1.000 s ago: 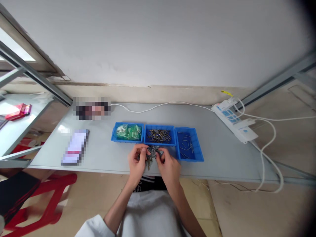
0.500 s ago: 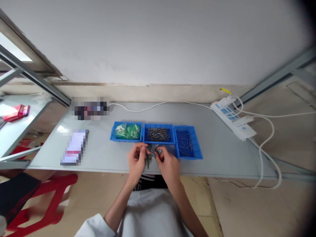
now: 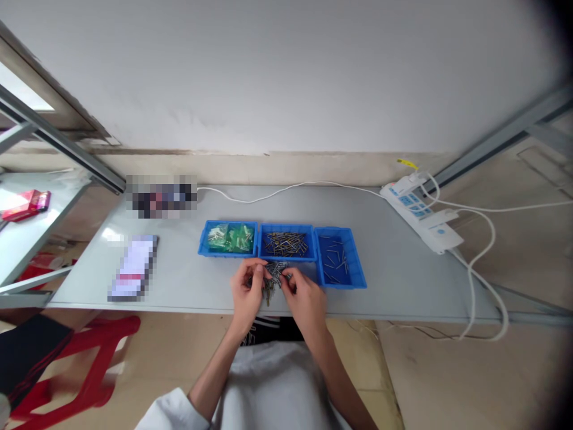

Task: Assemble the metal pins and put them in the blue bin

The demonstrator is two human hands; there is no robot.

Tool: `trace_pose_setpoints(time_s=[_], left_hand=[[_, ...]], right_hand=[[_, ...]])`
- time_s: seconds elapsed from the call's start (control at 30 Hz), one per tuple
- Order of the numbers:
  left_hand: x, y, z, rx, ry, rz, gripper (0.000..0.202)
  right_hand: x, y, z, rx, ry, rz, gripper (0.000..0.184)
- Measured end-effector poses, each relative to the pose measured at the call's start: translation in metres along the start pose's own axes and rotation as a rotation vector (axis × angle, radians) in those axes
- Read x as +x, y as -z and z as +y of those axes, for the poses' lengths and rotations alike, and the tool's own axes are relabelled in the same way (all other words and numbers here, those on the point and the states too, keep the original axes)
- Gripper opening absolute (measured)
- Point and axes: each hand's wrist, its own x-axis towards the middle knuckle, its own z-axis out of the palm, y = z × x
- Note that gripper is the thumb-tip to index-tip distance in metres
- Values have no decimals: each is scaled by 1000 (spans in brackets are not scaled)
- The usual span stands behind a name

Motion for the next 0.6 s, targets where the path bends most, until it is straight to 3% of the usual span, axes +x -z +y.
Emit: trace_pose_setpoints(time_s=[0.6], left_hand=[[1,-1,4,-6,13,4,35]], right_hand=[[6,5,-5,288,-41,-3,23]])
